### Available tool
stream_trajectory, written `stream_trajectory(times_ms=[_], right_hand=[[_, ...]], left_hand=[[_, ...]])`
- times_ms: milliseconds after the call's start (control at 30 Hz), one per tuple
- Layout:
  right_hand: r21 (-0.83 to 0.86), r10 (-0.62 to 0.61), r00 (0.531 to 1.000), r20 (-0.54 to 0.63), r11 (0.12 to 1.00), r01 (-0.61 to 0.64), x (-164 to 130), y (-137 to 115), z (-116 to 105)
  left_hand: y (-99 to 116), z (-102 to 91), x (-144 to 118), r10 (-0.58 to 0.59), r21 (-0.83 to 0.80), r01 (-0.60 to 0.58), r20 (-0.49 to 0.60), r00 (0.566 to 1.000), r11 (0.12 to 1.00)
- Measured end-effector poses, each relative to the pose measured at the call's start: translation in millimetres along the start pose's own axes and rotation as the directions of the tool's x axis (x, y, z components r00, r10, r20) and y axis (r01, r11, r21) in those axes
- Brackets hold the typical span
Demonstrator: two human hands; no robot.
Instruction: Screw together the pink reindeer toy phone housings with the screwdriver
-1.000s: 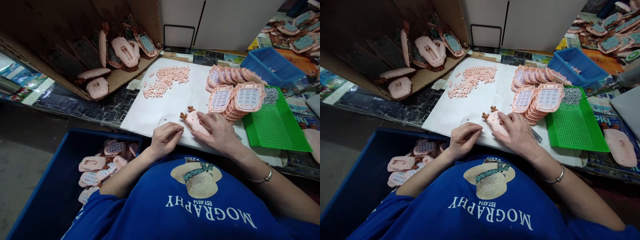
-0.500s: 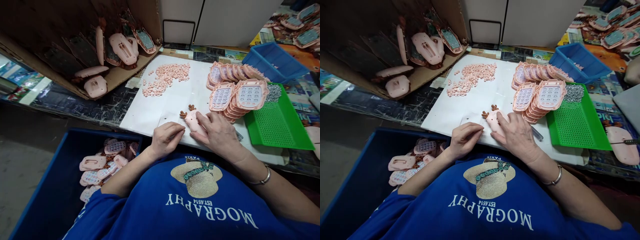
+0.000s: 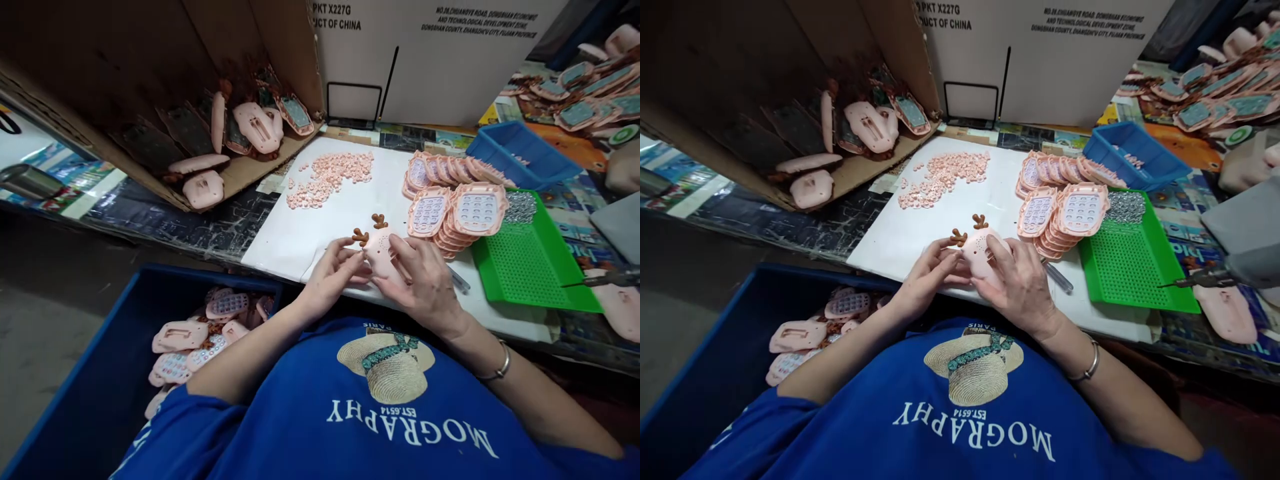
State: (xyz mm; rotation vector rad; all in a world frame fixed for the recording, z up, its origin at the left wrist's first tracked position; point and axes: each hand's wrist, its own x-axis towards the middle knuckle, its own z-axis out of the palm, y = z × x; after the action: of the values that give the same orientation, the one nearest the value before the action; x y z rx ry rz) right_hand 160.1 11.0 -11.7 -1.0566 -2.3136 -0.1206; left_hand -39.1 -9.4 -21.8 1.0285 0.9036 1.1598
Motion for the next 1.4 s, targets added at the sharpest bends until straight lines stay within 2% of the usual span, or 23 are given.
stream_trajectory(times_ms=[100,167,233,300,367,400,567,667,733,833,900,1000,1067,1133,1200,1300,1400], right_hand=[[0.033,-0.034,0.997,-0.074,0.999,0.037,0,-6,-8],[0.157,-0.002,0.996,-0.092,0.987,0.017,-1,-6,-15],[0.369,0.106,0.994,-0.039,0.926,-0.084,-3,-2,-24],[0.537,0.206,0.976,0.067,0.817,-0.209,-4,1,-33],[0.613,0.258,0.958,0.128,0.738,-0.281,-5,1,-39],[0.634,0.279,0.951,0.133,0.714,-0.298,-6,0,-40],[0.727,0.373,0.92,0.119,0.599,-0.337,-8,-5,-37],[0.768,0.371,0.901,0.227,0.501,-0.4,-8,-2,-40],[0.763,0.315,0.885,0.343,0.455,-0.458,-8,-1,-44],[0.723,0.241,0.867,0.436,0.48,-0.497,-13,-1,-49],[0.708,0.25,0.884,0.396,0.529,-0.467,-18,-5,-47],[0.711,0.273,0.922,0.276,0.587,-0.387,-25,-11,-42],[0.714,0.278,0.926,0.254,0.592,-0.374,-27,-14,-40],[0.718,0.294,0.911,0.291,0.562,-0.411,-27,-14,-40],[0.729,0.314,0.88,0.357,0.495,-0.473,-26,-13,-40],[0.762,0.333,0.849,0.411,0.385,-0.52,-25,-12,-41],[0.778,0.341,0.854,0.392,0.372,-0.506,-24,-14,-41]], left_hand=[[4,12.8,5,0.084,0.149,-0.087,0.024,0.996,0.985],[6,16.3,4,0.194,0.327,-0.194,0.034,0.98,0.925],[8,15.5,1,0.286,0.471,-0.319,0.143,0.947,0.822],[9,13.2,-2,0.339,0.54,-0.455,0.305,0.89,0.709],[9,12.7,-5,0.343,0.561,-0.535,0.417,0.842,0.632],[9,13.6,-6,0.338,0.568,-0.547,0.437,0.834,0.615],[13,22.7,-9,0.345,0.59,-0.517,0.387,0.855,0.62],[17,22.5,-12,0.319,0.614,-0.475,0.353,0.88,0.63],[20,19.4,-16,0.276,0.63,-0.45,0.36,0.891,0.633],[23,14.9,-23,0.182,0.622,-0.402,0.388,0.904,0.672],[24,14.3,-28,0.14,0.604,-0.365,0.387,0.912,0.709],[24,16.4,-32,0.113,0.59,-0.318,0.357,0.927,0.742],[23,18.3,-33,0.102,0.576,-0.287,0.332,0.938,0.765],[21,19.9,-33,0.087,0.53,-0.248,0.31,0.947,0.811],[20,21.3,-33,0.06,0.442,-0.178,0.268,0.961,0.879],[16,24.0,-35,-0.004,0.297,-0.035,0.127,0.992,0.954],[14,26.6,-38,-0.018,0.248,0.014,0.013,1.0,0.969]])
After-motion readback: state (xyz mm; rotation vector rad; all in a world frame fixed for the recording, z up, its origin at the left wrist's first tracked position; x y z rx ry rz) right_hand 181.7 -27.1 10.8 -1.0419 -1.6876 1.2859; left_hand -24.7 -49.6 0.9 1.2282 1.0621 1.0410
